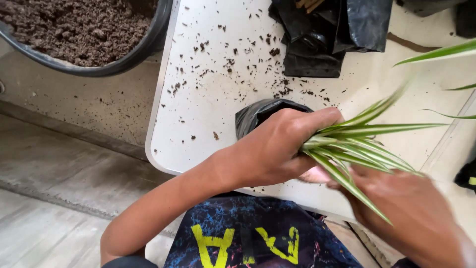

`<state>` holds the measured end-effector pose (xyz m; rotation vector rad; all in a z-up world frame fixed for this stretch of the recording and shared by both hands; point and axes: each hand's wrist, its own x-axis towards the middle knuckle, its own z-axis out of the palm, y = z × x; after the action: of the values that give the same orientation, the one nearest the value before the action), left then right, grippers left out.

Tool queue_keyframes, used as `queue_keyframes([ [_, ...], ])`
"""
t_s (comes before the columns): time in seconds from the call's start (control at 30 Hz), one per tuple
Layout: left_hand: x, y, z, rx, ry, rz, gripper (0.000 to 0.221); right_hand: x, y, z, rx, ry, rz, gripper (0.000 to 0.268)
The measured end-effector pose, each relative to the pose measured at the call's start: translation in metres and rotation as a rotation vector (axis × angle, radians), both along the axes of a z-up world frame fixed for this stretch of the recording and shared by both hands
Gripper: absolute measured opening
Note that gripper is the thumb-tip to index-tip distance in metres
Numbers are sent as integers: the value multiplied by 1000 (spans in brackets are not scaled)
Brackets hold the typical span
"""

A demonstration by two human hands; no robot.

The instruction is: Potting a spider plant seedling by scooping soil from a large bucket into a plastic planting bag.

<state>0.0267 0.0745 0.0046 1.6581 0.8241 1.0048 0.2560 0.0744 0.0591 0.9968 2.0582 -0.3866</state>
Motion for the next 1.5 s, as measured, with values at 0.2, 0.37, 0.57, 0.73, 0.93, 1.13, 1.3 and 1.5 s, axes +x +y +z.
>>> queue_keyframes([
  [0.2, 14, -18, -4, 79, -68, 139, 19, 19, 5, 3, 141, 6, 211, 55],
  [0.37, 51, -50, 0, 270, 32, 438, 17, -10, 31, 10, -25, -345, 144, 44],
  [0.57, 80, -65, 0, 629, 165, 722, 31, 20, 46, -26, 393, 553, 146, 55],
  [0.73, 83, -67, -7, 666, 164, 684, 21, -25, 73, -29, 478, 642, 442, 41],
  [0.93, 80, -67, -5, 621, 132, 651, 22, -61, 91, -41, 186, 619, 621, 21],
  [1.13, 81, -64, -9, 620, 107, 635, 18, -69, 85, -55, 200, 380, 597, 20],
  [1.3, 79, -73, -15, 612, 106, 578, 19, -41, 88, -40, 280, 623, 440, 17],
  [1.5, 83, -76, -18, 527, 40, 462, 20, -43, 70, -58, 335, 530, 416, 21],
])
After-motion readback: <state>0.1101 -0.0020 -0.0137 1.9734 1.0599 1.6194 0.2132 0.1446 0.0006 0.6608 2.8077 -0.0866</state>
